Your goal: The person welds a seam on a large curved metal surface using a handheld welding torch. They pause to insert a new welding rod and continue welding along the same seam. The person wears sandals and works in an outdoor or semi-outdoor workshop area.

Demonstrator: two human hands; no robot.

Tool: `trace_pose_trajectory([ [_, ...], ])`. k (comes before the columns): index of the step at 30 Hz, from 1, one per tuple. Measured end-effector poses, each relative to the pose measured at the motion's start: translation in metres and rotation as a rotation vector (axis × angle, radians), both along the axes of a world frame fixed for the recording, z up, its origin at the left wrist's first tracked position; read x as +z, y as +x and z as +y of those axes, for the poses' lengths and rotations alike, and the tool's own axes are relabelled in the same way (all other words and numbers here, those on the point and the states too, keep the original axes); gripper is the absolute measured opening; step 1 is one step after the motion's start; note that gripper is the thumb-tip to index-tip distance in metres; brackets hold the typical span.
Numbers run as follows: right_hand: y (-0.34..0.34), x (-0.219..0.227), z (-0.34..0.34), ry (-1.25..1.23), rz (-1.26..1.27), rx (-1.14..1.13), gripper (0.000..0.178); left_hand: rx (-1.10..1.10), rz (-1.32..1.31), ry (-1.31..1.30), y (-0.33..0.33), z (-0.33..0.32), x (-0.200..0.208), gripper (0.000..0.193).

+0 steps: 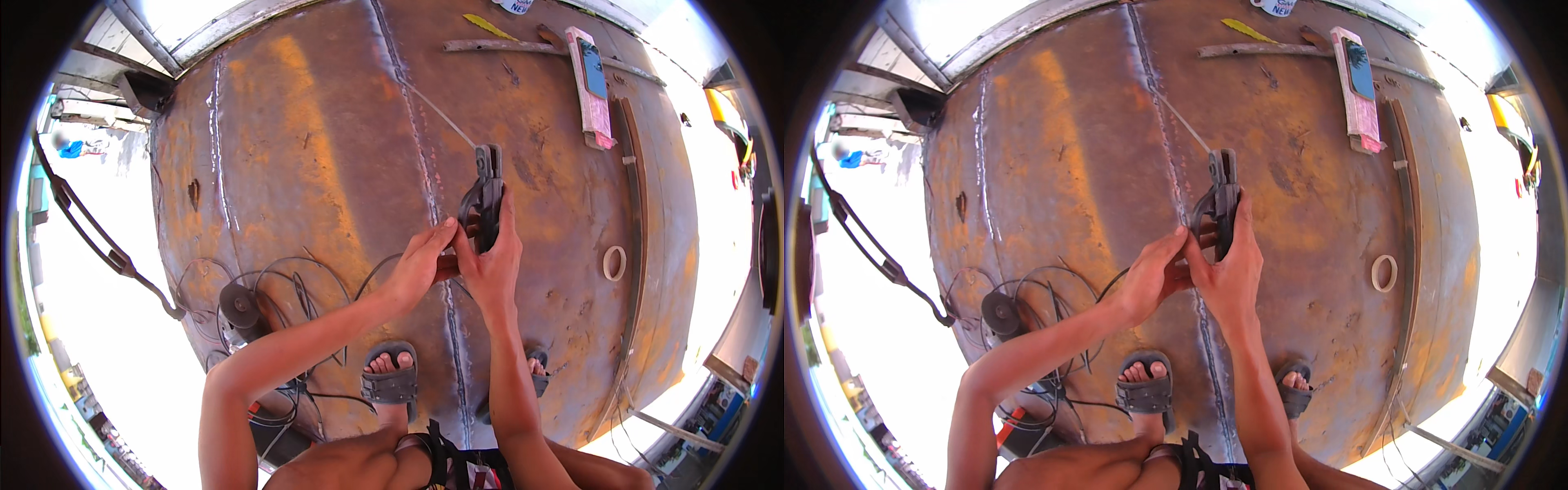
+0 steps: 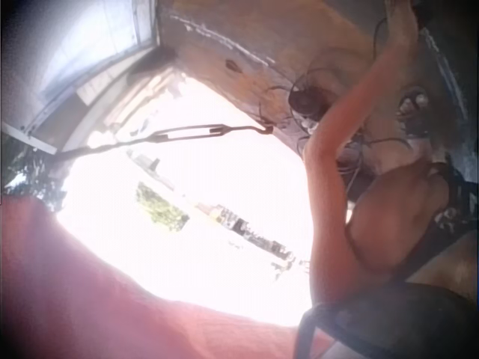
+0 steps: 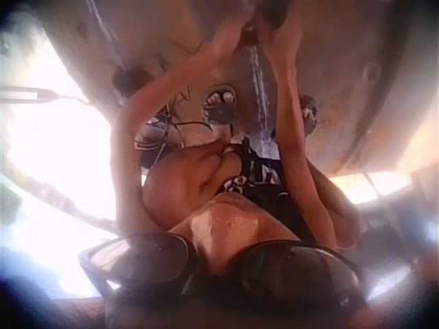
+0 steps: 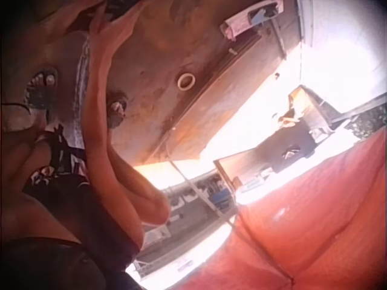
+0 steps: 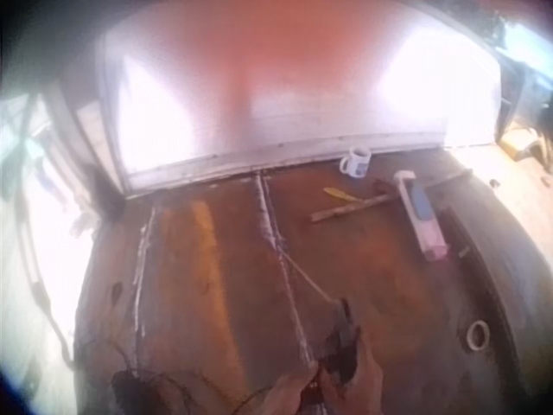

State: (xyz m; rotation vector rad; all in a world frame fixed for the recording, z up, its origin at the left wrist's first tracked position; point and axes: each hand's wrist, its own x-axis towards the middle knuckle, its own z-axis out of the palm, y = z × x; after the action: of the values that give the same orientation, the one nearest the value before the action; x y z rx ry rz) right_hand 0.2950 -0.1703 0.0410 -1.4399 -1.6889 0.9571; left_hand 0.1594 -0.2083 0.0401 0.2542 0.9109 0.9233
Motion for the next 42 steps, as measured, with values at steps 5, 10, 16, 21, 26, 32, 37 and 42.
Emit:
trace_pose_trajectory([
  [5, 0.003, 0.002, -0.006, 0.008, -0.006, 0.007, 0.083, -0.020, -0.005, -0.030, 0.001, -0.004, -0.005, 0.057],
  [10, 0.008, 0.002, -0.011, -0.003, -0.009, 0.007, 0.083, -0.010, -0.016, -0.029, 0.005, -0.008, -0.001, 0.058],
  [16, 0.004, 0.005, -0.006, -0.004, 0.007, 0.004, 0.082, -0.021, 0.018, -0.024, 0.002, -0.004, 0.004, 0.058],
  [21, 0.005, 0.001, -0.008, 0.031, -0.012, 0.019, 0.081, -0.011, 0.000, -0.043, 0.002, -0.005, 0.002, 0.056],
  [26, 0.006, 0.005, -0.011, -0.041, -0.029, 0.004, 0.079, -0.017, -0.008, -0.046, 0.003, -0.008, 0.002, 0.055],
  [32, 0.001, 0.018, -0.011, -0.152, -0.093, -0.029, 0.072, -0.014, -0.008, -0.058, 0.001, -0.012, 0.003, 0.055],
  [37, 0.006, 0.014, -0.015, -0.145, -0.107, -0.021, 0.069, -0.031, -0.004, -0.070, 0.001, -0.013, 0.009, 0.055],
  [42, 0.006, 0.019, -0.015, -0.140, -0.059, -0.015, 0.067, -0.029, -0.024, -0.058, 0.001, -0.016, 0.008, 0.056],
])
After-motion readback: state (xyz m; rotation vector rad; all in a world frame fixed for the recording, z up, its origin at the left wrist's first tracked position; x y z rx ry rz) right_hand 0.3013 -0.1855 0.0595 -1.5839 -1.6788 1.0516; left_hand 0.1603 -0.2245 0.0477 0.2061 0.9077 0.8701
